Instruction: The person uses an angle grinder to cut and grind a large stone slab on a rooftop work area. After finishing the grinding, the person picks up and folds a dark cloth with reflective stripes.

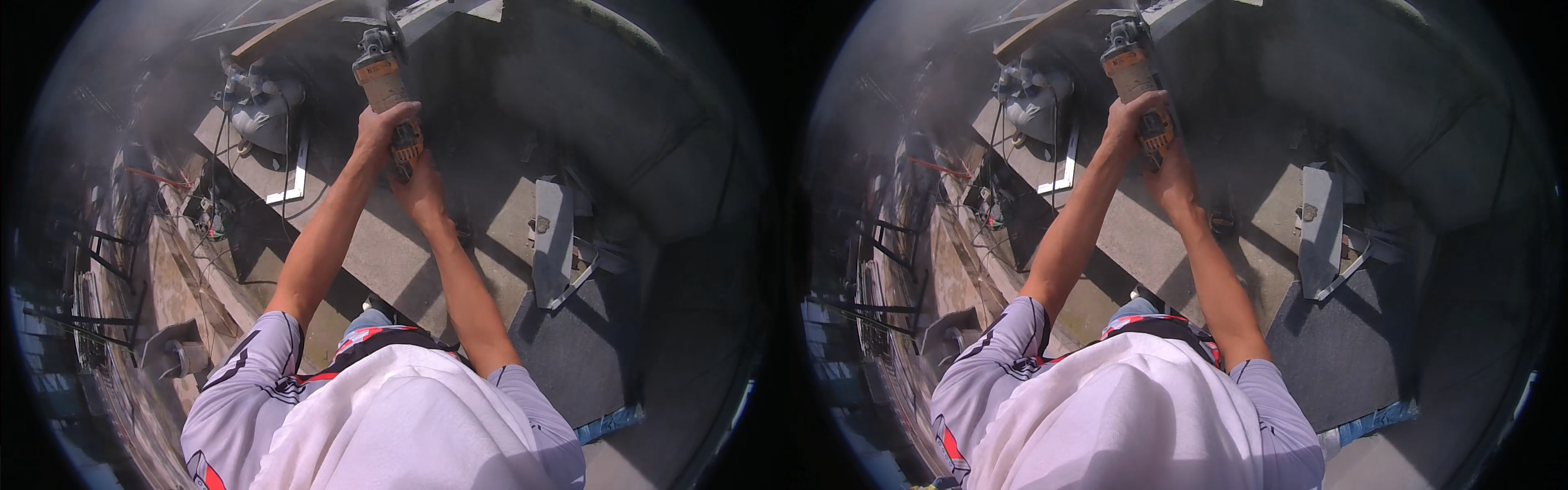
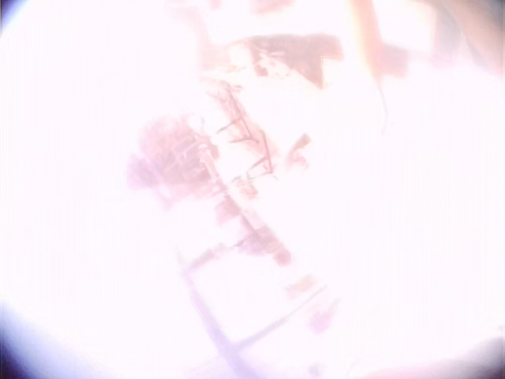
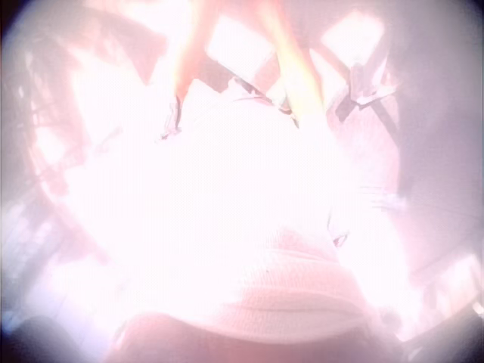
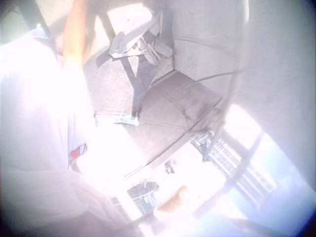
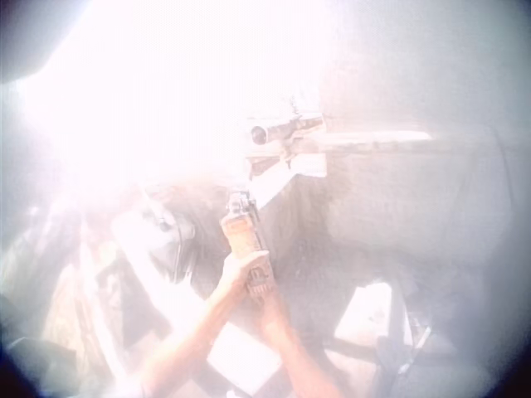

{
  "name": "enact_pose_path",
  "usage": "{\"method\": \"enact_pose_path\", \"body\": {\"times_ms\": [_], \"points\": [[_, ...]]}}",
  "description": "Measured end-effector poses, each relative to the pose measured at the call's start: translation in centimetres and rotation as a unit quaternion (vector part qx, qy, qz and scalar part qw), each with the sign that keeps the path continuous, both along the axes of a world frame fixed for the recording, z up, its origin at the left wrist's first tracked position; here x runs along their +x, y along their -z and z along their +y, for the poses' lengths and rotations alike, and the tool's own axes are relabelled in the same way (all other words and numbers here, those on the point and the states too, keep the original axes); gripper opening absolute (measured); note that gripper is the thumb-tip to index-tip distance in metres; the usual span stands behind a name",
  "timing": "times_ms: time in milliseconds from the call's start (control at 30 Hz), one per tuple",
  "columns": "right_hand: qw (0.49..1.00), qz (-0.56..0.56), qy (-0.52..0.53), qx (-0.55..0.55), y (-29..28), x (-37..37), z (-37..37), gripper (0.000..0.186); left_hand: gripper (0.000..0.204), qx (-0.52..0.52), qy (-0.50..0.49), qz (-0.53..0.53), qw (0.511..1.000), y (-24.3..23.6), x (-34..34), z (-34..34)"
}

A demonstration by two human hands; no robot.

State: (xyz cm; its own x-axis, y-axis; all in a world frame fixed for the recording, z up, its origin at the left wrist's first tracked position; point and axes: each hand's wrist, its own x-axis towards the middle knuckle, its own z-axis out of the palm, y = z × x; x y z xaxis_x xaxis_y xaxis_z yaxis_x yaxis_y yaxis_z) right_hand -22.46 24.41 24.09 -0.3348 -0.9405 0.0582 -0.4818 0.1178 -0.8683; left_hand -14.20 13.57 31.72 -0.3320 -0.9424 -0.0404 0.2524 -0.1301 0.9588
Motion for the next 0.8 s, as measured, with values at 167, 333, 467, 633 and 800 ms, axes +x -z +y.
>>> {"method": "enact_pose_path", "body": {"times_ms": [167, 333, 467, 633, 800], "points": [[0.999, -0.032, 0.002, 0.012, 0.8, -0.6, -0.4, 0.069, 0.042, -0.015, -0.013, 0.01, 1.0, -0.3, -1.3, 0.0], [1.0, -0.018, 0.001, -0.003, -0.5, 0.1, -0.7, 0.06, 0.043, -0.002, -0.012, 0.025, 1.0, -0.8, -0.6, -0.3], [1.0, 0.007, 0.001, -0.005, 0.0, -0.6, -1.0, 0.059, 0.043, 0.003, -0.015, 0.023, 1.0, -0.8, -1.0, -0.8], [0.999, 0.04, 0.011, 0.029, 0.2, -0.4, -1.2, 0.059, 0.044, 0.006, 0.002, 0.039, 0.999, -1.1, -0.7, -0.1], [1.0, 0.025, 0.005, 0.01, 0.8, -0.3, -0.2, 0.06, 0.046, 0.0, 0.012, 0.015, 1.0, 0.0, -0.4, 0.1]]}}
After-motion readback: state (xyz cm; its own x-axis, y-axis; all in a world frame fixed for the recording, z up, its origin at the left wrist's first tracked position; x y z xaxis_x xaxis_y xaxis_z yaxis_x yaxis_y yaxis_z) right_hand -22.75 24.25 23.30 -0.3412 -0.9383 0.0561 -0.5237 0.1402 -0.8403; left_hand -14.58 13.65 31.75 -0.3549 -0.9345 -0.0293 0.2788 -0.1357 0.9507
